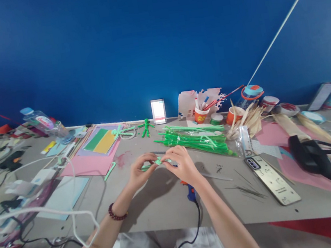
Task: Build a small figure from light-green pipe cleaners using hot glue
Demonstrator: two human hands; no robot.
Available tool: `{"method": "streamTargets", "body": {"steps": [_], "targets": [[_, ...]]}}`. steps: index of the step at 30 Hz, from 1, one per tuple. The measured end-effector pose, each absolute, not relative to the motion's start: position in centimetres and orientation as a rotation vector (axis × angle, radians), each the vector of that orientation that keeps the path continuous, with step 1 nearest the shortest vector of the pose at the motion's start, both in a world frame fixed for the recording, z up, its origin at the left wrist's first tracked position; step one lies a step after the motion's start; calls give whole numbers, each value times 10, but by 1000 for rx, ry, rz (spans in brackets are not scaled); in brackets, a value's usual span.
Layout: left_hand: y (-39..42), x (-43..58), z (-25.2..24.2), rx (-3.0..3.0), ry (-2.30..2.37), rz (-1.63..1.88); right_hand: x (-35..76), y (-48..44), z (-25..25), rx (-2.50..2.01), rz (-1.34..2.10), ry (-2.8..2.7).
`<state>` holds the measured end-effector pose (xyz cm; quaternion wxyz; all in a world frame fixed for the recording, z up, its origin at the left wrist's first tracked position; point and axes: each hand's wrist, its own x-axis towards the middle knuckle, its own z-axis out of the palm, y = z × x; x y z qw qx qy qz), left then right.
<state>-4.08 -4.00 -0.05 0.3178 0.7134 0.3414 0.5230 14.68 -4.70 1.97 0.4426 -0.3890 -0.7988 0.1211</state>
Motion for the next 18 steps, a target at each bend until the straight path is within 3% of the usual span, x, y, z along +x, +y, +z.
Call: {"method": "streamTargets", "body": {"steps": [10, 18], "targets": [[-39, -41, -2, 1882, 898, 1395, 150, -48, 18, -913, 359, -1884], [-41, -40, 1, 1873, 882, 1378, 148, -49, 19, -915, 198, -1938]]}}
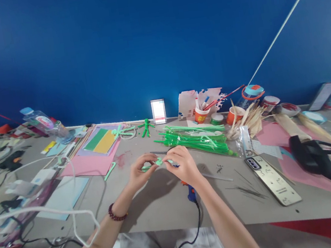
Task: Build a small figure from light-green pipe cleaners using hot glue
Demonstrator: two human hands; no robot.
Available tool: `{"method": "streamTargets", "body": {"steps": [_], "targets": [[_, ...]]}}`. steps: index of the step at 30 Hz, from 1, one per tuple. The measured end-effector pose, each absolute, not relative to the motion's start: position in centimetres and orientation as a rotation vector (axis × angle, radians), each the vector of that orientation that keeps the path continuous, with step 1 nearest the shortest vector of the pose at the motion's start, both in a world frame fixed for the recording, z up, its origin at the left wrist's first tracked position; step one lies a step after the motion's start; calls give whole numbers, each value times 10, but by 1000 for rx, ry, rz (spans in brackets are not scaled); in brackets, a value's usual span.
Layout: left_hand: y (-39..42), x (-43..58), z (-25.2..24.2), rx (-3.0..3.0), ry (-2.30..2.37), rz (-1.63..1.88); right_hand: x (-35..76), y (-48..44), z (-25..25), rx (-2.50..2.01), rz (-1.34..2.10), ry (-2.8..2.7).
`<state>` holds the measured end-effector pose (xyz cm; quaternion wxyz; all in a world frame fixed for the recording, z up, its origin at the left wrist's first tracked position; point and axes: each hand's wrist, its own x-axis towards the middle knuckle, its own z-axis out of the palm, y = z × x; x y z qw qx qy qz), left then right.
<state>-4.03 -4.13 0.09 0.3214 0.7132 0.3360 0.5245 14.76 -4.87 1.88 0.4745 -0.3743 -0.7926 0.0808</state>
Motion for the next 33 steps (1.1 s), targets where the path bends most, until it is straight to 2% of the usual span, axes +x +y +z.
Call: {"method": "streamTargets", "body": {"steps": [6, 15, 17, 23, 26, 29, 33], "targets": [[-41, -41, -3, 1762, 887, 1379, 145, -49, 19, -979, 182, -1908], [-36, -42, -6, 1295, 838, 1361, 160, -39, 13, -1285, 146, -1539], [-36, -41, -5, 1219, 825, 1333, 160, -39, 12, -1255, 260, -1538], [-38, -38, -5, 1134, 820, 1247, 141, -46, 10, -1040, 972, -1415], [-39, -37, -7, 1129, 787, 1222, 132, -50, 10, -1007, 1140, -1370], [-40, -36, -7, 1115, 759, 1191, 129, -52, 10, -967, 1145, -1384], [-38, -38, -9, 1072, 776, 1178, 130, -51, 10, -955, 902, -1518]]}}
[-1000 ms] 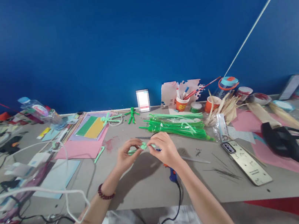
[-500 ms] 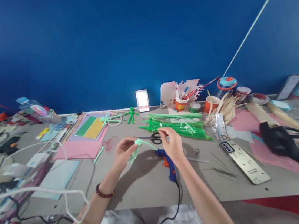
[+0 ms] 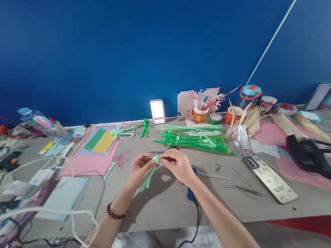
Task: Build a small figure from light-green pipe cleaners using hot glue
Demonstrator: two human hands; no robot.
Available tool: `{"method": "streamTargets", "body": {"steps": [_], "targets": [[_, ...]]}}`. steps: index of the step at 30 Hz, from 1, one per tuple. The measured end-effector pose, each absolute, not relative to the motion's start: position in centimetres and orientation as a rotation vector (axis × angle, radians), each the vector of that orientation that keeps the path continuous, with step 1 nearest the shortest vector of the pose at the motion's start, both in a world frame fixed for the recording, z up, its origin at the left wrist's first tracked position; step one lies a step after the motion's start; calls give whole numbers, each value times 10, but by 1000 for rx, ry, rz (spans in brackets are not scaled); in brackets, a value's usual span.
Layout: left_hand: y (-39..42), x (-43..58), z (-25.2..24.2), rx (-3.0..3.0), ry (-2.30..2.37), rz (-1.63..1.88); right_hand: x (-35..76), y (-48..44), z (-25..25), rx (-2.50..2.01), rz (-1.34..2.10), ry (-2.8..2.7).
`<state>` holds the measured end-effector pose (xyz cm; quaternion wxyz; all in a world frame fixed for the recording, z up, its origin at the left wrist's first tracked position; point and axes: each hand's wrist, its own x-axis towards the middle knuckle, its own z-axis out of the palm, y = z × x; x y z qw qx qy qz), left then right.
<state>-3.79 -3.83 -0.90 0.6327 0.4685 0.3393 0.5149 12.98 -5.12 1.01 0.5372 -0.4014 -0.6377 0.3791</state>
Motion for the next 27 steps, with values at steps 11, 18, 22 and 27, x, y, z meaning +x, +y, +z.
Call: {"method": "streamTargets", "body": {"steps": [11, 18, 22, 27], "targets": [[-38, -36, -8, 993, 804, 1172, 135, -52, 5, -941, 351, -1855], [-36, -35, -11, 931, 863, 1228, 134, -52, -2, -934, 173, -1955], [-36, -36, -9, 924, 876, 1221, 132, -54, -4, -929, 125, -1973], [-36, -36, -8, 922, 865, 1203, 130, -55, -9, -926, 135, -1971]]}}
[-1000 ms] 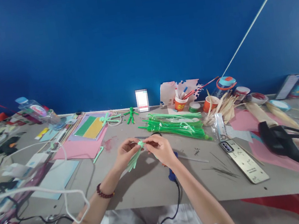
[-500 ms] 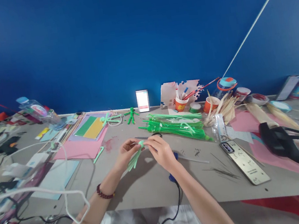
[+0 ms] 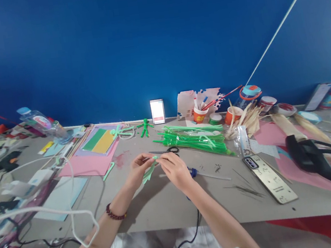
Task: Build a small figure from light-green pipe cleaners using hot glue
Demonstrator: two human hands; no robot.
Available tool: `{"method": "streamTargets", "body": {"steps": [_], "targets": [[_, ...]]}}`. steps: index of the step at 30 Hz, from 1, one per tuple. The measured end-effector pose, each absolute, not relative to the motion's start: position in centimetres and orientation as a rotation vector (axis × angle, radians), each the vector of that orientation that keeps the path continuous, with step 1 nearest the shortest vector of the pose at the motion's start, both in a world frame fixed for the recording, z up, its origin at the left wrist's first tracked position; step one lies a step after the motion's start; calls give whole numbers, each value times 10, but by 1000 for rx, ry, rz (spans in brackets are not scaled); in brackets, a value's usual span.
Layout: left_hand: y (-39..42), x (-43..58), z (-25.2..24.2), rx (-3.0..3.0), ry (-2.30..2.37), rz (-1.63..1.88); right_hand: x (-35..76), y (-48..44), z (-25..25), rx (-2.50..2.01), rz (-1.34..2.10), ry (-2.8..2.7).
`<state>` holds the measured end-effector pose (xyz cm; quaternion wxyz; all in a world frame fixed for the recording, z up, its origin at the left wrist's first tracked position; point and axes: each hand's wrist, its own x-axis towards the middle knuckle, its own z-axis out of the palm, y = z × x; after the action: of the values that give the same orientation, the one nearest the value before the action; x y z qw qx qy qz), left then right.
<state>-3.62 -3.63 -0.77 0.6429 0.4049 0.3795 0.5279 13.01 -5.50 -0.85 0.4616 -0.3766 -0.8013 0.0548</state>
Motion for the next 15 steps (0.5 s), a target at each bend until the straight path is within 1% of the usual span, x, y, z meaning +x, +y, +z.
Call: {"method": "streamTargets", "body": {"steps": [6, 15], "targets": [[-35, -38, -9, 955, 839, 1218, 128, -56, -9, -885, 159, -1951], [-38, -36, -6, 949, 775, 1252, 122, -59, 1, -913, 372, -1755]]}}
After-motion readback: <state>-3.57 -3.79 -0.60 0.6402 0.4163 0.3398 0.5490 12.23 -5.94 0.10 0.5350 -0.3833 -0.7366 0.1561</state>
